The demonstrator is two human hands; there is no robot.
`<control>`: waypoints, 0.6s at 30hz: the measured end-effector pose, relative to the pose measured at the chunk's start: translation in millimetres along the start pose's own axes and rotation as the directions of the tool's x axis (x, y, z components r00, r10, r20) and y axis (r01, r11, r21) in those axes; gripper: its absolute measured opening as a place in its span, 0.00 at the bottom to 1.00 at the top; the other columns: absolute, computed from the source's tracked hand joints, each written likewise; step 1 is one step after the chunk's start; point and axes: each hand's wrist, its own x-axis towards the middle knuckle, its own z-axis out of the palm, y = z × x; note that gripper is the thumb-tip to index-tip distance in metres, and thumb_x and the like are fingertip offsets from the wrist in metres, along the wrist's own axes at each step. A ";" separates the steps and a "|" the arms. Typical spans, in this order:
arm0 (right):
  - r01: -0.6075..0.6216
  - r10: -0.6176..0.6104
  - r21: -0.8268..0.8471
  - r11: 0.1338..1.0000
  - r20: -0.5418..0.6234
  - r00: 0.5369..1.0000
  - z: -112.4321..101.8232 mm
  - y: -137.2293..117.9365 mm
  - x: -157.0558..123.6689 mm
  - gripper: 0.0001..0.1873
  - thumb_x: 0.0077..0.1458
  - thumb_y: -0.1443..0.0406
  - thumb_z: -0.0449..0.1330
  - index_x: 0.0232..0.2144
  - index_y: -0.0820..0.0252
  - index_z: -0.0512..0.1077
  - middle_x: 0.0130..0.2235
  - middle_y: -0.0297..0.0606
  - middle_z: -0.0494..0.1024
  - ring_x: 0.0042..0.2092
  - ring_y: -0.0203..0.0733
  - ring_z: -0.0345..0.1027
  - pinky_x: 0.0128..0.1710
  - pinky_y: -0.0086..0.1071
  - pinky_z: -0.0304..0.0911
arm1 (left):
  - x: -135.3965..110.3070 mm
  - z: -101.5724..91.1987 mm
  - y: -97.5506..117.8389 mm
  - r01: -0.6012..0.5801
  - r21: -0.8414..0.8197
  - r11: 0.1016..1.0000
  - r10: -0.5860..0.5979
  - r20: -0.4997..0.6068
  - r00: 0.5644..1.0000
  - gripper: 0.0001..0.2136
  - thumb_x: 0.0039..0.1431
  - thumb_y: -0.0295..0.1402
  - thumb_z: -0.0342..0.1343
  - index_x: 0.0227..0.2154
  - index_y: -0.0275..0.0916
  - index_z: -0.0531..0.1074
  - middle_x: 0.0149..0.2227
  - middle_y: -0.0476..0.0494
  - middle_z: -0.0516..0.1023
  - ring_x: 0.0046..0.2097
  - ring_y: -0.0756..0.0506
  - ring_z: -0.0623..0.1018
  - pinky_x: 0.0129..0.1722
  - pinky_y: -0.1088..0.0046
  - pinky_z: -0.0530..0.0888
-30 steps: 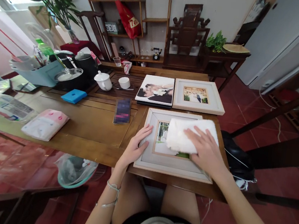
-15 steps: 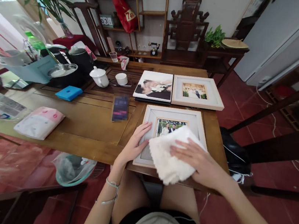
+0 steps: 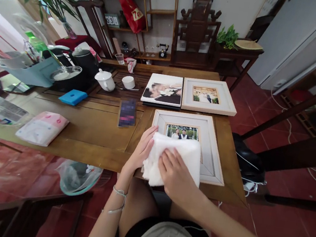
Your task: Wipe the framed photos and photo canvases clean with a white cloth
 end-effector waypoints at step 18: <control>-0.178 0.180 0.035 0.983 -0.075 0.981 -8.1 30.4 -61.6 0.34 0.44 0.76 0.53 0.57 0.69 0.66 0.54 0.54 0.74 0.60 0.62 0.60 0.64 0.64 0.43 | 1.6 0.0 -1.5 -0.060 0.045 0.997 0.059 0.014 0.998 0.20 0.69 0.33 0.44 0.62 0.49 0.61 0.65 0.43 0.62 0.68 0.41 0.56 0.68 0.49 0.51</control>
